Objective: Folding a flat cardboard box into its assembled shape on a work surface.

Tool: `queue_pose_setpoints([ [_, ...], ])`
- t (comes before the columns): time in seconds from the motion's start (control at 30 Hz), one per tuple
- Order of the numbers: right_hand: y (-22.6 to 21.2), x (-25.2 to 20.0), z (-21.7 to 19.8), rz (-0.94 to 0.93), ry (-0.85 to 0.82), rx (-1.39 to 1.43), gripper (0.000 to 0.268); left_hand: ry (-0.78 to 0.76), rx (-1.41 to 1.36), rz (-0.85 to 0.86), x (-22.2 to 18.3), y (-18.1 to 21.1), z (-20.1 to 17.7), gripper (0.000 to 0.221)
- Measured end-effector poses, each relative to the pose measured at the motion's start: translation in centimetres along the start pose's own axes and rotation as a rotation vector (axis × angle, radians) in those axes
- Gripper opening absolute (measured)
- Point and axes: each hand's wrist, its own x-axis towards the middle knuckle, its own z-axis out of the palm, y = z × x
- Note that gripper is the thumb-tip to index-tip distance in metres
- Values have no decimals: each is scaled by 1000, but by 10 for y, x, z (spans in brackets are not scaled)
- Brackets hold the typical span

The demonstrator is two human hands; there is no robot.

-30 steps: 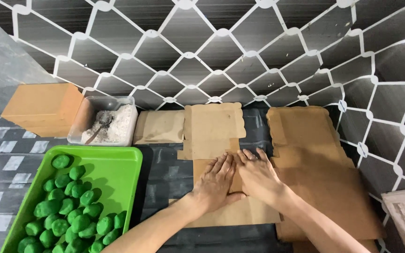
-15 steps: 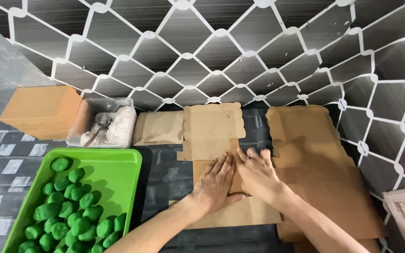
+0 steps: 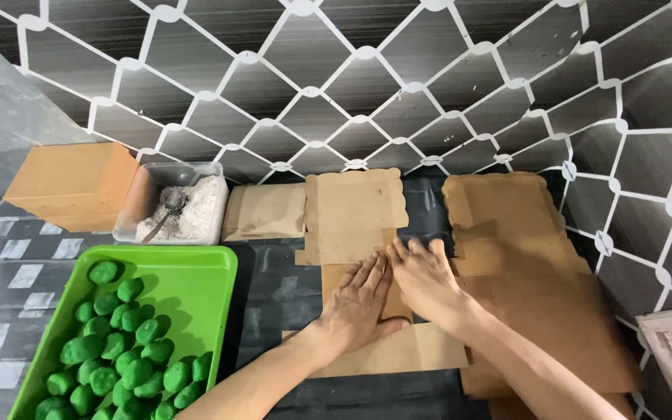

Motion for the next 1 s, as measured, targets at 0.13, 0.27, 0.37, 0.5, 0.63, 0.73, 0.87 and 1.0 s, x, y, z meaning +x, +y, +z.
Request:
queue_pose_setpoints([
  [0.13,-3,-10,-5,-15,78,-114,74,-1,-1,5,1,-1,2,105],
  [0.27,6,10,-2,11,85,-35,73,58,57,22,-3,0,-2,104],
  [0.37,8,15,-4,38,88,52,70,106,20,34,-5,0,-2,103],
  [0.5,0,-2,-7,11,84,-68,78,28,-6,16,-1,0,-3,104],
  [0.63,-7,-11,-4,6,-26,-16,89,-62,47,-17,1,1,4,105],
  [0.73,2,3,1,5,56,-27,75,34,63,10,0,1,3,108],
  [0.87,9,28,16,19,72,-20,83,-6,31,6,1,1,1,105],
  [1.0,5,8,-2,7,73,-62,71,-7,12,16,1,2,-2,105],
])
